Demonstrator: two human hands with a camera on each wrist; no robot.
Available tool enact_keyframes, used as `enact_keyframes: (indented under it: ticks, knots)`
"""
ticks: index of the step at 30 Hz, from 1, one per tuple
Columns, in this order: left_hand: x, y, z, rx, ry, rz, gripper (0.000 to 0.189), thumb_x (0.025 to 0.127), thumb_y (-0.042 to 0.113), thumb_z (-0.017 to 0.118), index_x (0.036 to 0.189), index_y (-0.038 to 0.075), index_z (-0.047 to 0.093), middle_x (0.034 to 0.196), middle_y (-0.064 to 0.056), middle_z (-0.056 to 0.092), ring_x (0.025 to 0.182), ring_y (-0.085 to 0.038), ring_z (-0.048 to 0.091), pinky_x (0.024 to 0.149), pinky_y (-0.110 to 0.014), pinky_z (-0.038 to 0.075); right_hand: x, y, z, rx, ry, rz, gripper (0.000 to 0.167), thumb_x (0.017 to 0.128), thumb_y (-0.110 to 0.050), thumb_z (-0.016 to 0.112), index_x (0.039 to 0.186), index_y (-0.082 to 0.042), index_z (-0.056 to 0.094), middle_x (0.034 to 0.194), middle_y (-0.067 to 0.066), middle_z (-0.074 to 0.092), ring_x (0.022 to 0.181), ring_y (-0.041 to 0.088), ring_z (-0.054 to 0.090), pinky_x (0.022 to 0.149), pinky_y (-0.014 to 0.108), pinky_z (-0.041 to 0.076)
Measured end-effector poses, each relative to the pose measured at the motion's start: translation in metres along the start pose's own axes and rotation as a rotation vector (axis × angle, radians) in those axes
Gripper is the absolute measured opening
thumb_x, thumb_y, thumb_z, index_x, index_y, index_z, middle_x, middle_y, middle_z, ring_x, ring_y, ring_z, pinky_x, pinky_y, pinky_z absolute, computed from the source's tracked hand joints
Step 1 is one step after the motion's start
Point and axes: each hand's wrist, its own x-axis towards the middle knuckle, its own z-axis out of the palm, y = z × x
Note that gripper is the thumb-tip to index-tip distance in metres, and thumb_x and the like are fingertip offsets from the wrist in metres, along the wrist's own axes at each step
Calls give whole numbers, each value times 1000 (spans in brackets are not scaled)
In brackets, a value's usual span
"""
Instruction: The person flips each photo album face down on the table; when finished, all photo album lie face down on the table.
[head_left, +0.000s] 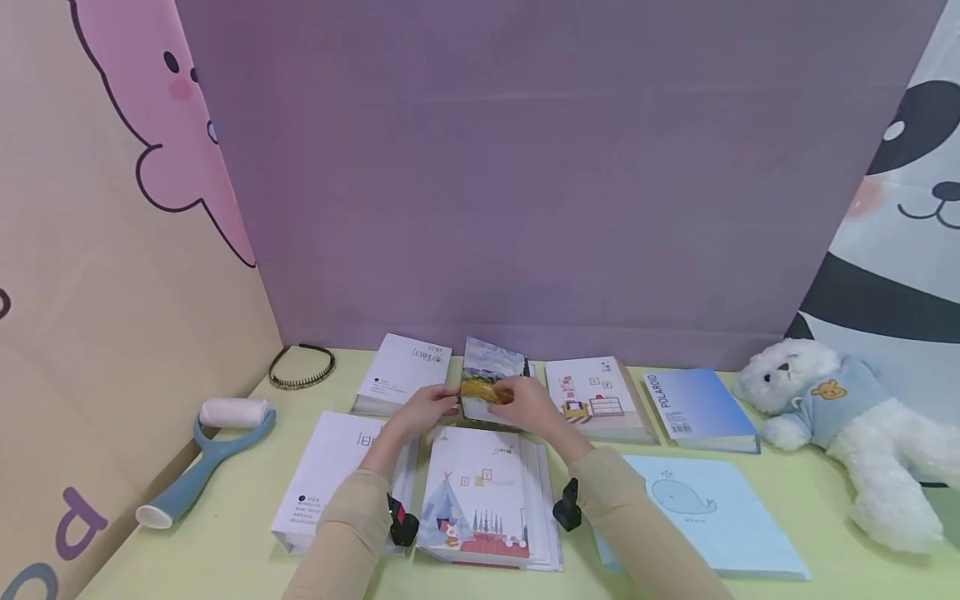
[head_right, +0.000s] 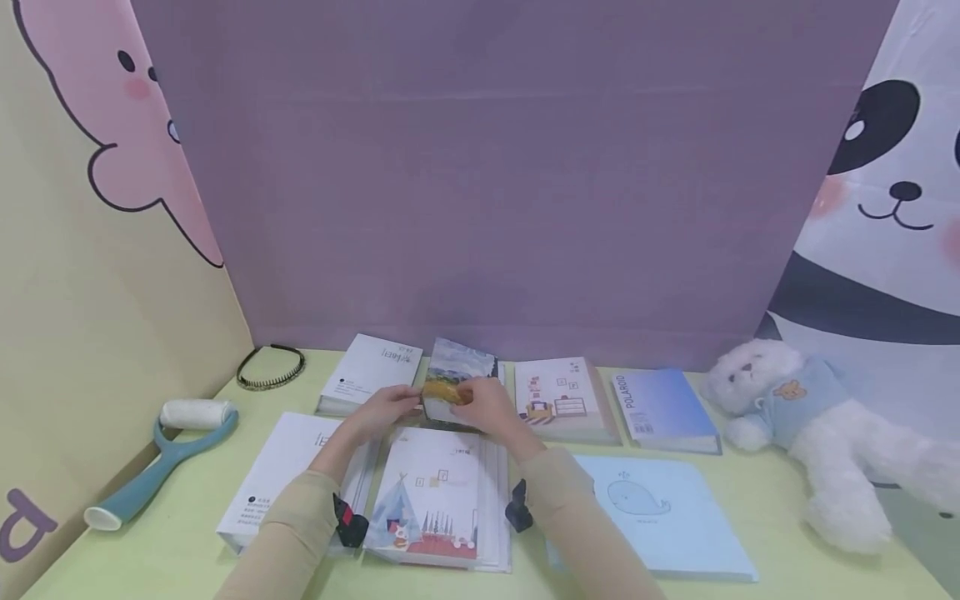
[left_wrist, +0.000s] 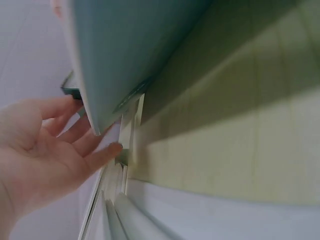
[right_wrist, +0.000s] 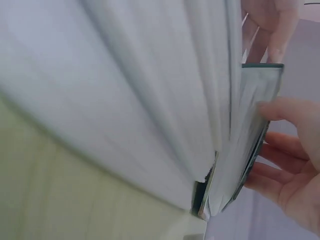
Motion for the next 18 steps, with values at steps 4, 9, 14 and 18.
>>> enact_keyframes:
  ticks: [4, 9, 14, 18]
  knots:
    - [-2, 5, 0, -101, 22, 36, 39, 99, 10, 44, 136, -2, 43, 134, -26, 49, 113, -37, 58, 100, -45, 44, 1, -2, -1, 87, 40, 31, 36, 83, -18, 72, 115, -2, 66, 107, 11, 68, 92, 20, 64, 77, 34, 54]
    - [-4, 10, -1, -135, 65, 47, 40, 98, 9, 45, 137, 2, 42, 129, -28, 52, 110, -36, 59, 96, -48, 46, 1, -4, -1, 114, 74, 44, 36, 83, -20, 72, 115, -4, 66, 111, 11, 67, 99, 23, 64, 81, 34, 55]
    - [-4, 12, -3, -143, 83, 55, 40, 98, 13, 46, 138, 4, 44, 131, -25, 52, 110, -36, 59, 97, -50, 45, 0, -8, 0, 157, 103, 36, 36, 83, -19, 71, 115, -3, 66, 112, 13, 67, 100, 24, 65, 82, 34, 55]
    - [-4, 13, -5, -184, 50, 46, 42, 100, 17, 45, 141, 11, 42, 136, -21, 50, 113, -38, 57, 98, -53, 43, -1, -10, 0, 222, 153, 30, 37, 83, -16, 71, 117, 1, 64, 114, 16, 66, 102, 27, 65, 85, 36, 54]
